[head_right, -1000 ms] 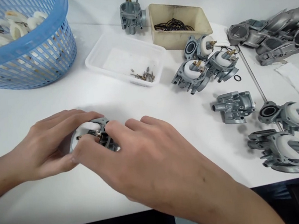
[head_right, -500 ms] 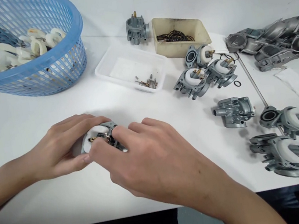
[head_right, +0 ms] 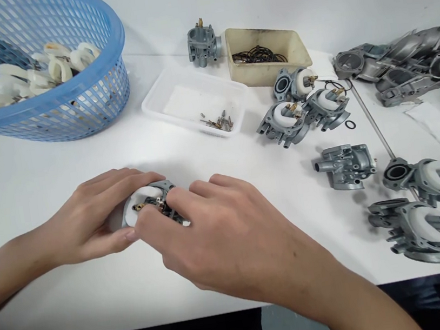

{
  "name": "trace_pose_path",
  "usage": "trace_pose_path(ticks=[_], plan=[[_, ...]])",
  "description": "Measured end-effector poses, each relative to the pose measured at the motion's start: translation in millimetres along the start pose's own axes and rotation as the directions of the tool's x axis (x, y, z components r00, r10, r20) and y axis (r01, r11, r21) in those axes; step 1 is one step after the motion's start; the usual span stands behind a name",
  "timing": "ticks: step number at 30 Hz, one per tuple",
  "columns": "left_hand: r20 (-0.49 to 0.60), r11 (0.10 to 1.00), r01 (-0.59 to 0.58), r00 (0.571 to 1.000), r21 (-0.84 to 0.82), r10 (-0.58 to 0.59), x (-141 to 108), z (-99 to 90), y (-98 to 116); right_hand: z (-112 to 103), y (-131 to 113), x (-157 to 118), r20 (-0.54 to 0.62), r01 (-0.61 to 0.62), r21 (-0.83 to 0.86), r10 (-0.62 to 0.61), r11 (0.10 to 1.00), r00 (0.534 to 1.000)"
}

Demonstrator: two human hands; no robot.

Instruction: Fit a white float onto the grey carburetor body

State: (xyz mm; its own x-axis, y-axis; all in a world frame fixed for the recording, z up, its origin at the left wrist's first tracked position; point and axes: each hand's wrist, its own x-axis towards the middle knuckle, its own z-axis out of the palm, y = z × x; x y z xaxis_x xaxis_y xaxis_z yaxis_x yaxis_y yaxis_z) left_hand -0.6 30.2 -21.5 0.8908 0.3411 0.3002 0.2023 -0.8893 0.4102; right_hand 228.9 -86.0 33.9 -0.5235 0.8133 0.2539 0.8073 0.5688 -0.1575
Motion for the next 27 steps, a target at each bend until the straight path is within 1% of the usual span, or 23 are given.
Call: trace_pose_path(ticks=[6, 14, 20, 23, 27], plan=[[0.017, 1.0, 0.009, 1.0, 0.001, -0.009, 0, -1.1, 1, 0, -1, -2, 0.014, -0.004, -0.001, 0.004, 1.0, 1.0], [0.013, 1.0, 0.015, 1.0, -0.011, -0.015, 1, 0.0, 1, -3, -5, -2, 0.027, 0.007, -0.054, -0.005, 0.999, 1.0], [-0.03, 0.999, 0.039, 0.999, -0.038, -0.04, 1, 1.7, 4, -9, -10, -4, 0.038, -0.007, -0.063, 0.01, 0.998, 0.999], [-0.015, 0.999, 0.022, 1.0, -0.044, -0.023, 0, 1.1, 2, -11, -21, -8, 0.034, -0.021, -0.019, 0.022, 1.0, 0.999], [0.016, 0.997, -0.009, 1.0, -0.07, 0.01, 1, -0.6, -1, -12, -32, -11, 0.045, -0.029, 0.109, 0.025, 0.994, 0.999]])
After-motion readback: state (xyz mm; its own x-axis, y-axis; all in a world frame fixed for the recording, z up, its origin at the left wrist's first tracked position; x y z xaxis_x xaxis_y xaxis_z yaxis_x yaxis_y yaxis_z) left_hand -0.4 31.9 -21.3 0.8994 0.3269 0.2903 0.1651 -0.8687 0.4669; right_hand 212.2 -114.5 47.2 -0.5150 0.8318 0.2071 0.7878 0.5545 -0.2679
